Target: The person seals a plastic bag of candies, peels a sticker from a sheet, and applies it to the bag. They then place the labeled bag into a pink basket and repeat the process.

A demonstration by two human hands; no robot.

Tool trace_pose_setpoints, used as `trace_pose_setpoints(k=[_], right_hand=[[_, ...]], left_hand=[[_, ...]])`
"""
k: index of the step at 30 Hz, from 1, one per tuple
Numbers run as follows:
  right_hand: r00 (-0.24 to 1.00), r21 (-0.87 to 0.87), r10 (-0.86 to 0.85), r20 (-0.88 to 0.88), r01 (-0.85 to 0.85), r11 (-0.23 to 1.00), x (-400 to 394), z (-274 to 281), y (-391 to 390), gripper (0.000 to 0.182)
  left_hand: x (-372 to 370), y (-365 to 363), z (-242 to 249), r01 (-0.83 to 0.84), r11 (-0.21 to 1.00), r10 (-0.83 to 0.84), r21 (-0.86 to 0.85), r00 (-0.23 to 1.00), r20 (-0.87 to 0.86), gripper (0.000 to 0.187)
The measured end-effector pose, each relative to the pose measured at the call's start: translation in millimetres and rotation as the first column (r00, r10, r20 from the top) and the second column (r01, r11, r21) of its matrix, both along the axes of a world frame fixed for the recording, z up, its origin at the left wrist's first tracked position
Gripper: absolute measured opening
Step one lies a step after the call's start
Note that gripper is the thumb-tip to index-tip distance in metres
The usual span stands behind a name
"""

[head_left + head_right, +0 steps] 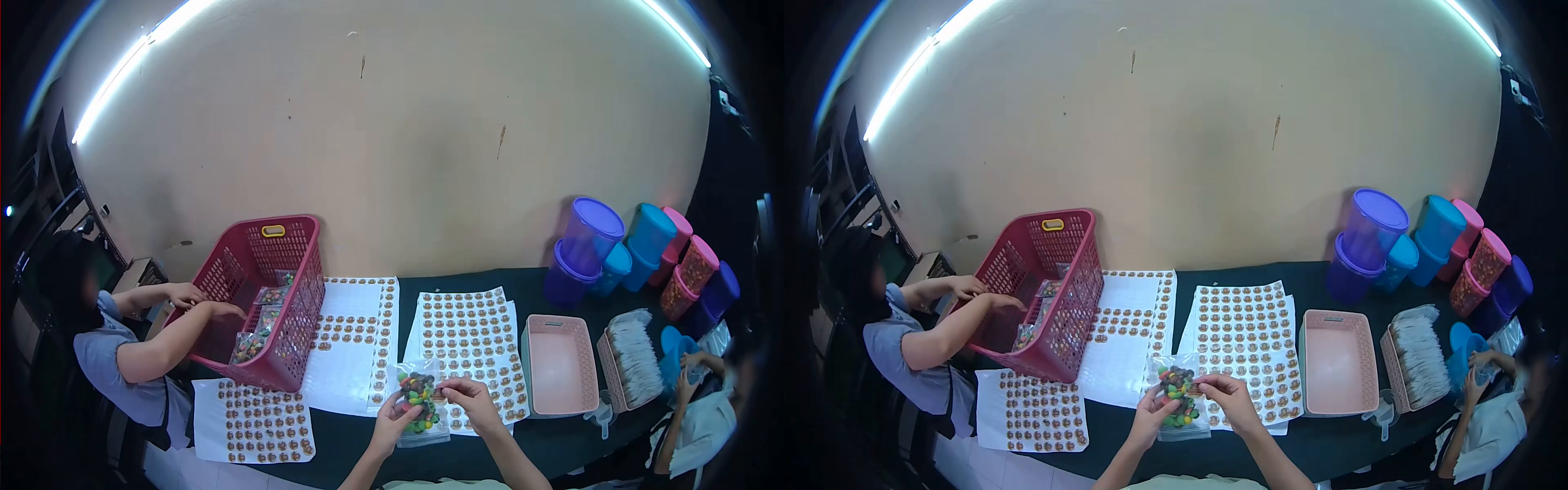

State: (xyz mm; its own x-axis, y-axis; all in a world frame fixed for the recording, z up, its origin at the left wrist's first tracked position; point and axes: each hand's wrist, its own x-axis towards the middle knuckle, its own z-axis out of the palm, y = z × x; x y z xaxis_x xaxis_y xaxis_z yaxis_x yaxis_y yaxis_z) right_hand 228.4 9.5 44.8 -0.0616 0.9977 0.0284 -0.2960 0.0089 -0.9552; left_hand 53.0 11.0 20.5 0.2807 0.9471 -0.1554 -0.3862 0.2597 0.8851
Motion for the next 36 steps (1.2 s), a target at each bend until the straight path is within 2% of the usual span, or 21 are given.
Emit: trace_pose_setpoints(k=[3,5,14,16,17,19,20,21,23,25,27,28,29,30,31,32,33,35,36], right_hand=[[0.997,0.003,0.015,0.073,-0.015,1.000,-5.8,8.8,-6.5,0.025],[0.988,0.079,-0.017,0.155,0.004,0.997,-8.4,14.7,-9.3,0.028],[0.976,0.086,-0.057,0.211,0.040,0.996,-12.1,11.8,-12.8,0.023],[0.999,0.023,-0.024,0.043,0.023,0.999,-9.9,15.9,-14.0,0.019],[0.999,0.022,-0.023,0.043,0.022,1.000,-9.9,20.2,-15.0,0.019],[0.984,0.059,-0.147,-0.104,0.154,0.986,-10.2,28.7,-16.4,0.018],[0.985,0.058,-0.147,-0.091,0.153,0.987,-6.3,26.8,-15.8,0.017],[0.985,0.057,-0.148,-0.092,0.154,0.986,-1.2,22.3,-13.7,0.017],[0.971,0.208,-0.183,0.156,0.149,0.967,8.1,10.9,-8.3,0.016],[0.952,0.253,-0.234,0.195,0.182,0.950,10.3,8.5,-6.2,0.016],[0.867,0.271,-0.333,0.370,0.242,0.932,12.2,7.6,-5.3,0.019],[0.867,0.270,-0.333,0.370,0.243,0.932,13.3,8.3,-5.7,0.019],[0.869,0.278,-0.301,0.393,0.200,0.939,14.3,10.0,-7.0,0.022],[0.869,0.285,-0.269,0.415,0.156,0.946,14.8,12.3,-8.3,0.026],[0.870,0.285,-0.268,0.415,0.156,0.946,14.6,16.2,-10.0,0.026],[0.826,0.374,-0.294,0.481,0.109,0.921,14.2,21.8,-12.7,0.028],[0.776,0.455,-0.325,0.541,0.055,0.889,13.6,27.9,-15.8,0.030],[0.790,0.448,-0.311,0.528,0.051,0.892,12.5,31.8,-18.0,0.032],[0.701,0.473,-0.339,0.627,0.002,0.881,15.1,26.7,-16.8,0.030]], left_hand=[[1.9,-1.8,0.7,0.020,0.999,-0.020,0.046,1.000,-0.006,0.052],[2.4,-2.7,6.6,0.043,0.998,-0.043,0.053,0.999,-0.004,0.051],[3.6,-5.2,5.3,0.006,0.996,0.000,0.090,0.998,-0.068,0.044],[2.1,-3.0,7.1,-0.056,0.991,0.060,0.125,0.998,-0.029,0.047],[0.3,-1.5,5.5,-0.057,0.991,0.061,0.125,0.998,-0.029,0.047],[-4.7,3.8,0.4,-0.031,0.991,0.031,0.127,1.000,0.001,0.058],[-6.5,4.1,-2.2,-0.014,0.991,0.017,0.133,1.000,-0.019,0.067],[-6.0,2.9,0.0,-0.013,0.991,0.016,0.133,1.000,-0.020,0.067],[-3.1,-1.8,5.7,-0.015,0.982,0.036,0.187,0.993,-0.110,0.073],[-3.0,-0.5,0.0,-0.020,0.978,0.047,0.209,0.991,-0.124,0.066],[-7.5,1.5,5.6,0.259,0.966,-0.259,0.014,0.965,0.024,0.057],[-6.5,1.5,14.1,0.309,0.951,-0.308,0.022,0.951,-0.031,0.046],[-7.8,2.2,16.2,0.309,0.951,-0.308,0.022,0.951,-0.032,0.046],[-10.7,3.2,17.7,0.395,0.917,-0.377,-0.055,0.903,0.207,0.048],[-13.5,3.9,18.4,0.490,0.865,-0.401,-0.106,0.804,0.439,0.051],[-15.3,4.3,17.6,0.508,0.843,-0.349,-0.176,0.766,0.539,0.056],[-19.1,5.5,15.3,0.508,0.843,-0.348,-0.178,0.767,0.539,0.056],[-25.8,8.7,10.4,0.654,0.748,-0.401,-0.116,0.584,0.706,0.059],[-23.1,5.5,21.8,0.633,0.756,-0.442,-0.167,0.681,0.584,0.059]])
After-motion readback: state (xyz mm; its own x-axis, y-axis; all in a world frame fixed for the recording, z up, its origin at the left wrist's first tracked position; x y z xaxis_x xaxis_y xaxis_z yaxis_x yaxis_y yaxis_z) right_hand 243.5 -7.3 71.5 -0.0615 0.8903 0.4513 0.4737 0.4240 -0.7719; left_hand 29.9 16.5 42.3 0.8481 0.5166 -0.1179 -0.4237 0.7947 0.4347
